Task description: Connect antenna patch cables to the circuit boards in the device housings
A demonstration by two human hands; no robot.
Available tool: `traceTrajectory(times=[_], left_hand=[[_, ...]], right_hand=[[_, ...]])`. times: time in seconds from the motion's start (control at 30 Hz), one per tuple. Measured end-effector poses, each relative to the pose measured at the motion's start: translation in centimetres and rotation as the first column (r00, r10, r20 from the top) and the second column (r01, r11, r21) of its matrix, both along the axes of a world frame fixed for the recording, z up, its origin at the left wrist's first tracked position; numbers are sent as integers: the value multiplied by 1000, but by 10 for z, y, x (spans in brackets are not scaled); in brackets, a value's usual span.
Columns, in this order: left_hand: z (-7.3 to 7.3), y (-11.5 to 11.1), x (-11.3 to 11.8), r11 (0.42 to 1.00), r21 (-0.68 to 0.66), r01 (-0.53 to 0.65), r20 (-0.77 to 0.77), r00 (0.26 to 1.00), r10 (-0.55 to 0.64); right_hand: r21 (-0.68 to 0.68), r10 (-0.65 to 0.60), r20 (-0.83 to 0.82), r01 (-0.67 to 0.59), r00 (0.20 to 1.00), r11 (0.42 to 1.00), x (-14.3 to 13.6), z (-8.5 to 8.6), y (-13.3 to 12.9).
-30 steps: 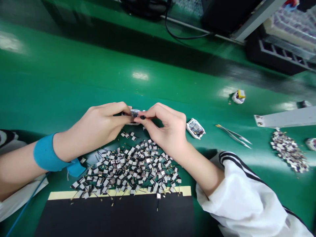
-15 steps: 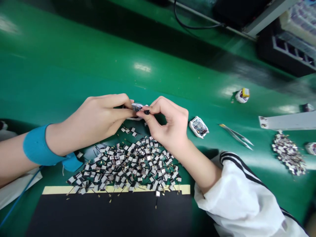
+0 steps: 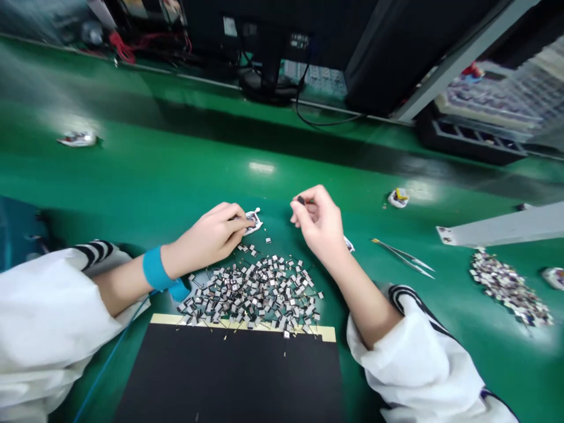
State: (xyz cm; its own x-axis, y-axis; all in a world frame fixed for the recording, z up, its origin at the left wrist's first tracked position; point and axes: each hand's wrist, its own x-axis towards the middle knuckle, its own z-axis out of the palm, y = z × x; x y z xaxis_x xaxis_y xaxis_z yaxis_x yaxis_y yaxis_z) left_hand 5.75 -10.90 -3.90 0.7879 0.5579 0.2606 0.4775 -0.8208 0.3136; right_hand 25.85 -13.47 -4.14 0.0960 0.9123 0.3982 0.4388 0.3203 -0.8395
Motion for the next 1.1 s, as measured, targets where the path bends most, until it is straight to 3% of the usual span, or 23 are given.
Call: traceTrajectory(times=[0.13, 0.27, 0.37, 0.5, 0.63, 0.73, 0.8, 0.93, 1.1], left_hand=[[5, -9, -4, 982, -182, -43, 66, 996, 56], [5, 1, -4, 964, -265, 3, 160, 986, 41], [2, 19, -2, 938, -327, 115, 137, 988, -73], [0, 39, -1, 862, -442, 249, 25, 964, -266], [-1, 45, -4, 841, -443, 310, 58, 946, -318], [-5, 41, -4, 872, -399, 285, 116, 959, -260], [-8, 34, -2, 899, -369, 236, 179, 967, -180], [-13, 23, 1, 870, -444, 213, 354, 934, -48], [-16, 19, -2, 798, -537, 275, 461, 887, 4]], right_hand=[[-208, 146, 422, -62, 895, 976, -1, 10, -6], [-258, 226, 559, -92, 798, 962, -18, 12, -9], [-249, 218, 608, -77, 764, 965, -26, 8, -8], [-174, 202, 649, -115, 733, 978, -30, 3, -6], [-29, 133, 793, -180, 594, 983, -39, 2, -13], [55, 13, 908, -151, 420, 987, -46, 5, -19], [96, -41, 933, -136, 358, 986, -47, 7, -20], [167, -103, 916, -135, 387, 977, -45, 10, -16], [210, -112, 913, -218, 392, 953, -39, 12, -13]])
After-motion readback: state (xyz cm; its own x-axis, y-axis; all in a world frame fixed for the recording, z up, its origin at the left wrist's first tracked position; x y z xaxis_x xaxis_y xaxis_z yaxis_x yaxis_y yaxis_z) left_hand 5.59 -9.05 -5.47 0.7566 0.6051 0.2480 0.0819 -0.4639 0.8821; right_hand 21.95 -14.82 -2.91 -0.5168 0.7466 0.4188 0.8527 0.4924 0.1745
